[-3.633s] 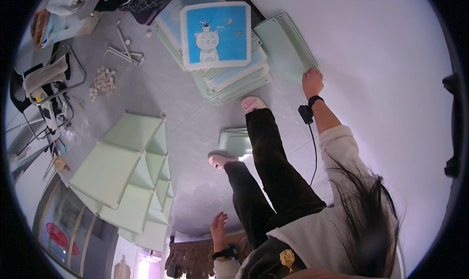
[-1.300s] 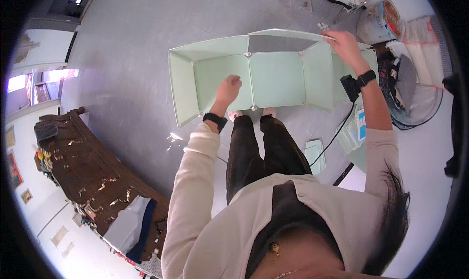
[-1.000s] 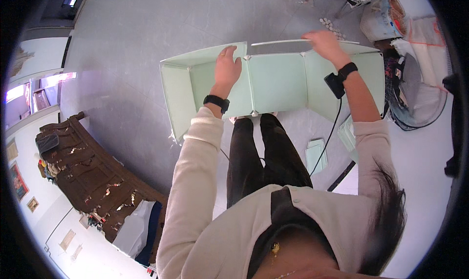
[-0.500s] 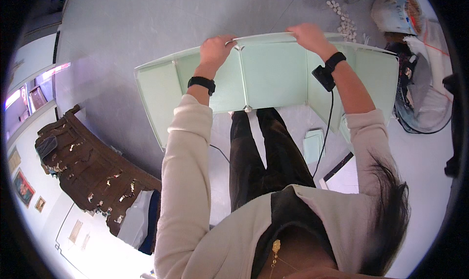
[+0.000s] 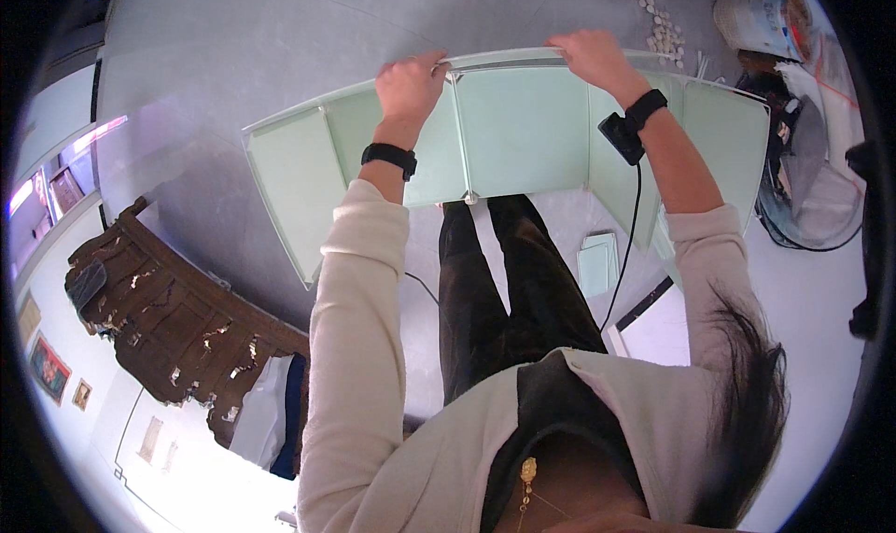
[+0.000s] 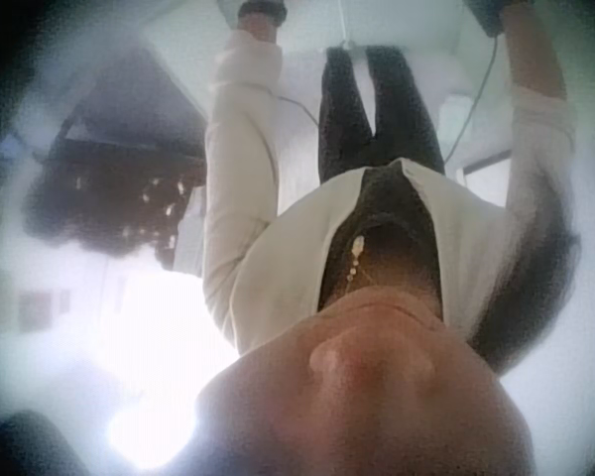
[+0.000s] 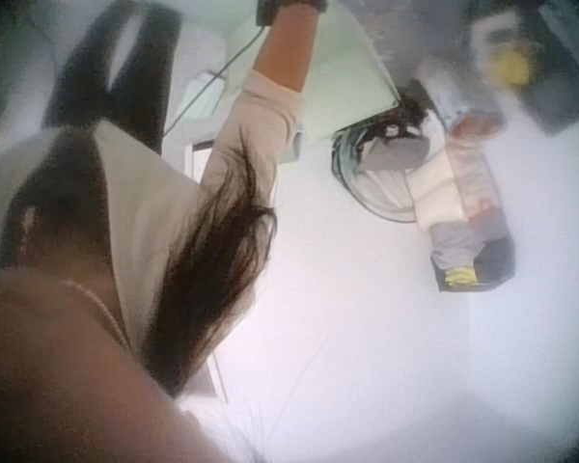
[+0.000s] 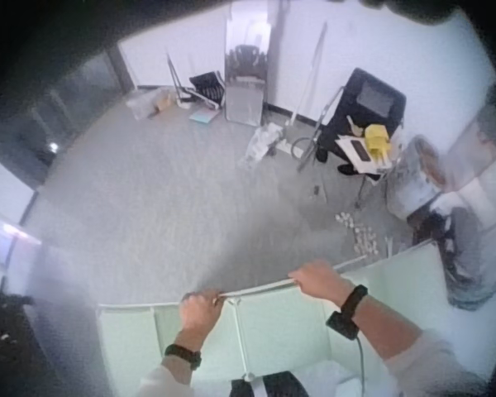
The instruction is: The person assembles a light green modular shelving unit by connecting flat panels with white corner connectors. They pick panels from a stack, align edges, and press connectors to join sections, gradually building a multi-compartment structure on the floor.
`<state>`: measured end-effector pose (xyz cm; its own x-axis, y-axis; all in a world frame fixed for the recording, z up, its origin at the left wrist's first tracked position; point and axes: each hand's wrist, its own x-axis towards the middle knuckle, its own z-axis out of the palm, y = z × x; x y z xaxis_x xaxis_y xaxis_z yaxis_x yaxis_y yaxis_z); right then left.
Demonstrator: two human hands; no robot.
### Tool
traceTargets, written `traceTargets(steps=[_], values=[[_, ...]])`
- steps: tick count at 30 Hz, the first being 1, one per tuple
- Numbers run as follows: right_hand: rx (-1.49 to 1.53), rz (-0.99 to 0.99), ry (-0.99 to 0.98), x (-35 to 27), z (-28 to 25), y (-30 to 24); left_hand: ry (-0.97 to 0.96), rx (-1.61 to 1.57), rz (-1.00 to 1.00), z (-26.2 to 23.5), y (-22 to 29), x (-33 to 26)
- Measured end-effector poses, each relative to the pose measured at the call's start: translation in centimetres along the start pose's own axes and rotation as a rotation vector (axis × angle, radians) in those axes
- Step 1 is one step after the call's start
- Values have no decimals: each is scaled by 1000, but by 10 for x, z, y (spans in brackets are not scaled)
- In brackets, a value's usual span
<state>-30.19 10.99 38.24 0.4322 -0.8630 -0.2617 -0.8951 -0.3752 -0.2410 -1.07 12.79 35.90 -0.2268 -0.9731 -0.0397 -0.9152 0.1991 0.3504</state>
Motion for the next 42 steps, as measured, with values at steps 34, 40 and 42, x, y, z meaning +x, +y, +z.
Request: traceTargets(steps=[34, 40, 42], values=[[-40, 19, 4, -5, 0, 1, 111, 14, 92, 7, 0, 0], [-59, 22, -18, -5, 4, 4, 118, 3, 102, 8, -1, 1], [-41, 20, -26, -3, 7, 6, 117, 6, 96, 8, -1, 1]])
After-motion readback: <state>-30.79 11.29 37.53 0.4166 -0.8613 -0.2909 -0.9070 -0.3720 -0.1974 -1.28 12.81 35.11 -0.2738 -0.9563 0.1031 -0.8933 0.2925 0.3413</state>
